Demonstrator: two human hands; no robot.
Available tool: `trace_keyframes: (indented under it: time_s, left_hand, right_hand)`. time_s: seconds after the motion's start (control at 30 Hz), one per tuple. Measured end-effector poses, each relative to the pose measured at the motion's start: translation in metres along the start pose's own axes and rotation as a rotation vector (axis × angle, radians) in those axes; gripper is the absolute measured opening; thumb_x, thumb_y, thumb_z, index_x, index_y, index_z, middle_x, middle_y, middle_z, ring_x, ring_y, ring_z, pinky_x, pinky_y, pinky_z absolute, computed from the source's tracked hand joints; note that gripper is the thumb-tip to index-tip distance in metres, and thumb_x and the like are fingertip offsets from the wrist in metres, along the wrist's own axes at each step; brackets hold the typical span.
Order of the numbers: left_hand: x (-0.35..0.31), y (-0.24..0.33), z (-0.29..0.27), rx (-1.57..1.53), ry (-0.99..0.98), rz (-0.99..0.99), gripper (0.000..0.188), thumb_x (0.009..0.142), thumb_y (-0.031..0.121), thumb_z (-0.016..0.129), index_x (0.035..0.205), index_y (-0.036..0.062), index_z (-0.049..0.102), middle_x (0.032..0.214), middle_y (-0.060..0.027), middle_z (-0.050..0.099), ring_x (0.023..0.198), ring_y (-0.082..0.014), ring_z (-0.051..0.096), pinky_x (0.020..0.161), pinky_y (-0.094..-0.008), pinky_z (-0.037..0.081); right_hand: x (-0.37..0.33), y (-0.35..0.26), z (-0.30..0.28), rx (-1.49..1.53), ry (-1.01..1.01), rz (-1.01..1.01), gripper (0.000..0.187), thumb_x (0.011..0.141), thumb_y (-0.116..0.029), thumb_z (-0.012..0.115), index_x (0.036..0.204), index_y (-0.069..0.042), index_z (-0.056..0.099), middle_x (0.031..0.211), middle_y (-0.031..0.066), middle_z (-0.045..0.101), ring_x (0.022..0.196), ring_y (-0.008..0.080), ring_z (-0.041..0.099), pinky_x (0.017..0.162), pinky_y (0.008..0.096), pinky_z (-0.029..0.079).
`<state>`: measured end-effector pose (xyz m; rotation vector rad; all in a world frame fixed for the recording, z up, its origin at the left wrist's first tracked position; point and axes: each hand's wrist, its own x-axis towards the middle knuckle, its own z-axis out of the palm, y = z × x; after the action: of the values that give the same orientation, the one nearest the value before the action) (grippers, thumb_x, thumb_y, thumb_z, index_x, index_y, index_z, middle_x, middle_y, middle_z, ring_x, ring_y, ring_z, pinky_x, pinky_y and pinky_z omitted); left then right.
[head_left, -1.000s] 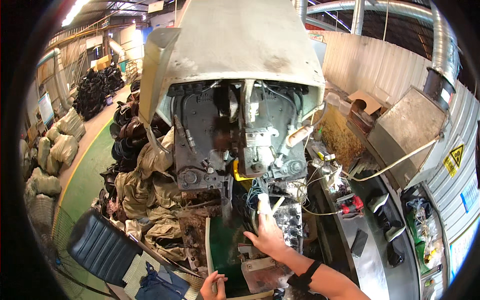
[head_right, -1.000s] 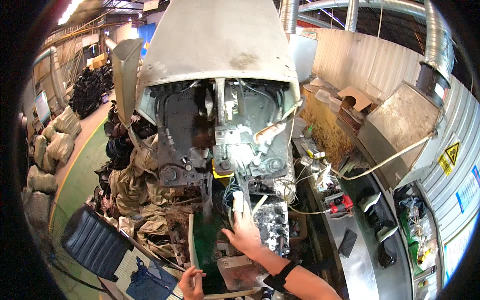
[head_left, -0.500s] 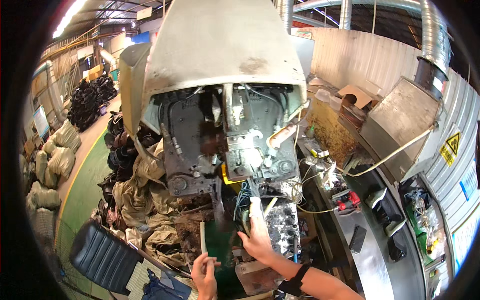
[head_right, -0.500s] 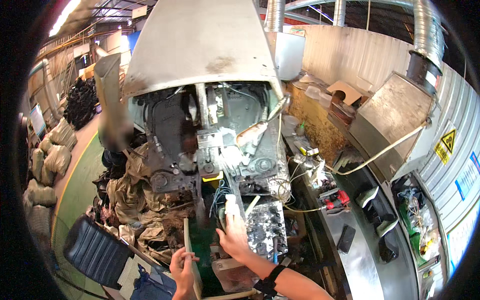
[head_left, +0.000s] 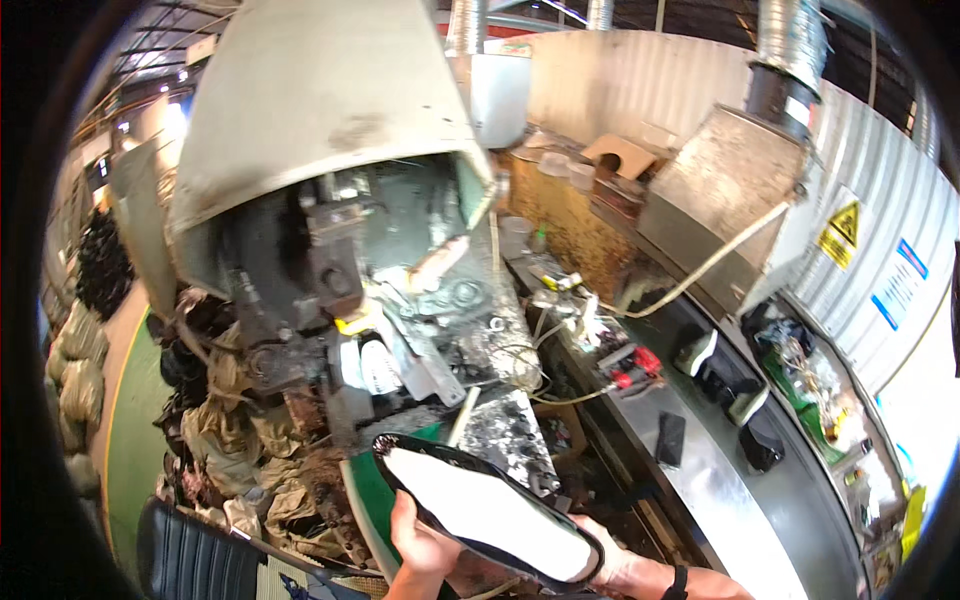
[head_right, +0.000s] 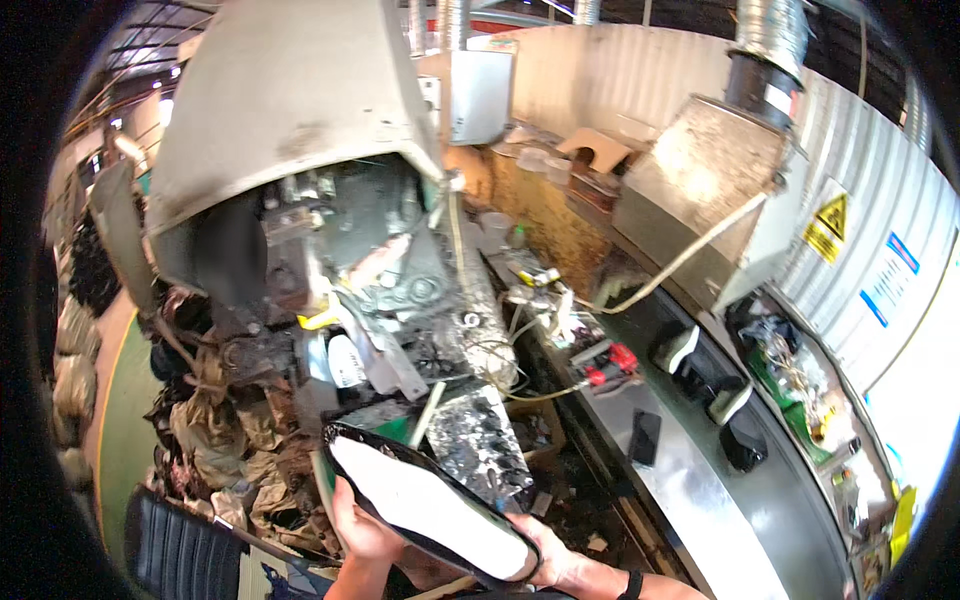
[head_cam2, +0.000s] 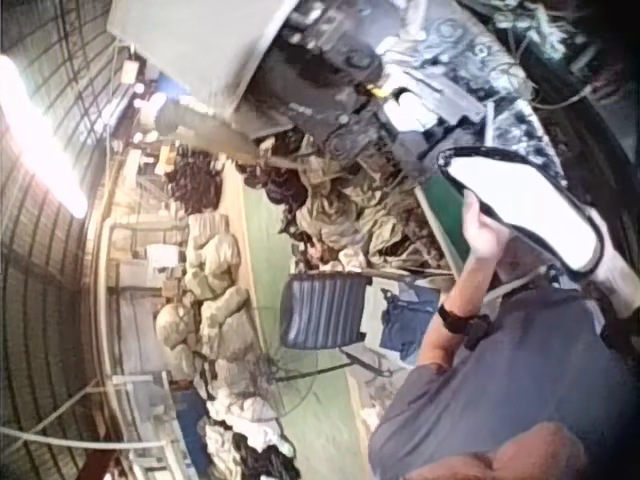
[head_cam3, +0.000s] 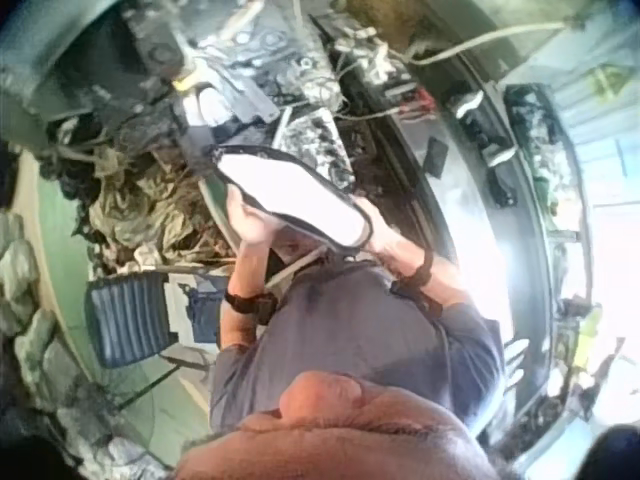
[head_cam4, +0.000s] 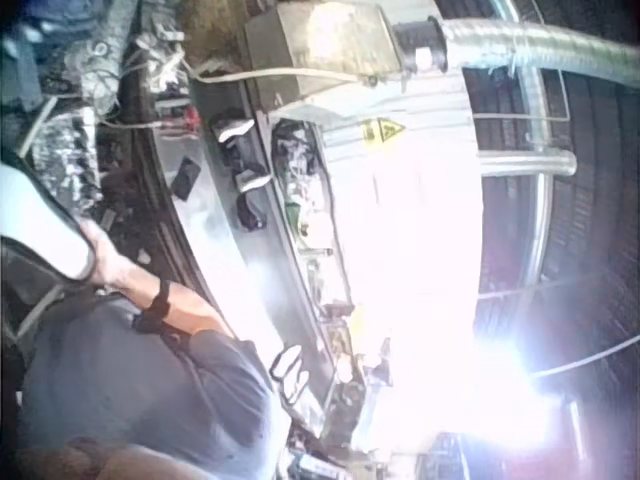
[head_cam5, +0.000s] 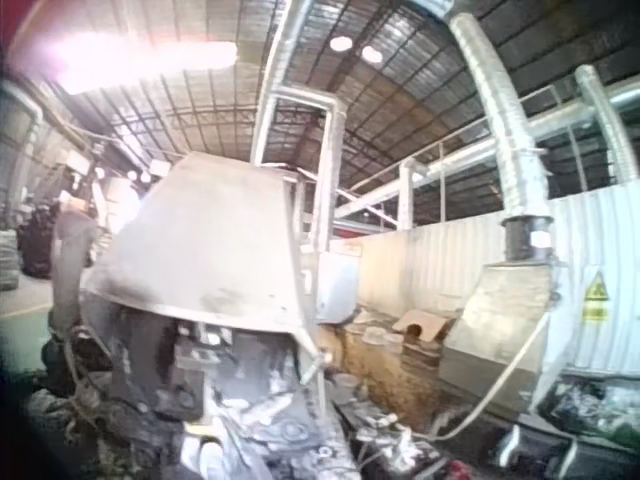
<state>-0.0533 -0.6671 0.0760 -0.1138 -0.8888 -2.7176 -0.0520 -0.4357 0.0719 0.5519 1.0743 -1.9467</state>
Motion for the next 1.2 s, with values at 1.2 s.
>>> trace_keyframes:
  time_s: [1.2]
  left_hand:
    - [-0.062,-0.261,0.245,0.736,-0.358,-0.639,0.045,0.094,0.021,0.061,0.131,-0.0011,0.051,0.111,-0.0131,0.065,0.097,-0.0219,0.065,0.086,-0.0352,0.054]
  right_hand:
    - [-0.170,-0.049,-0.246,-0.326,0.580,-1.261,0.038,0.103,-0.018,0.057,0.131,0.007,0.050,0.091,0.0103,0.071,0.086,0.0075,0.060,0.076,0.0274,0.051]
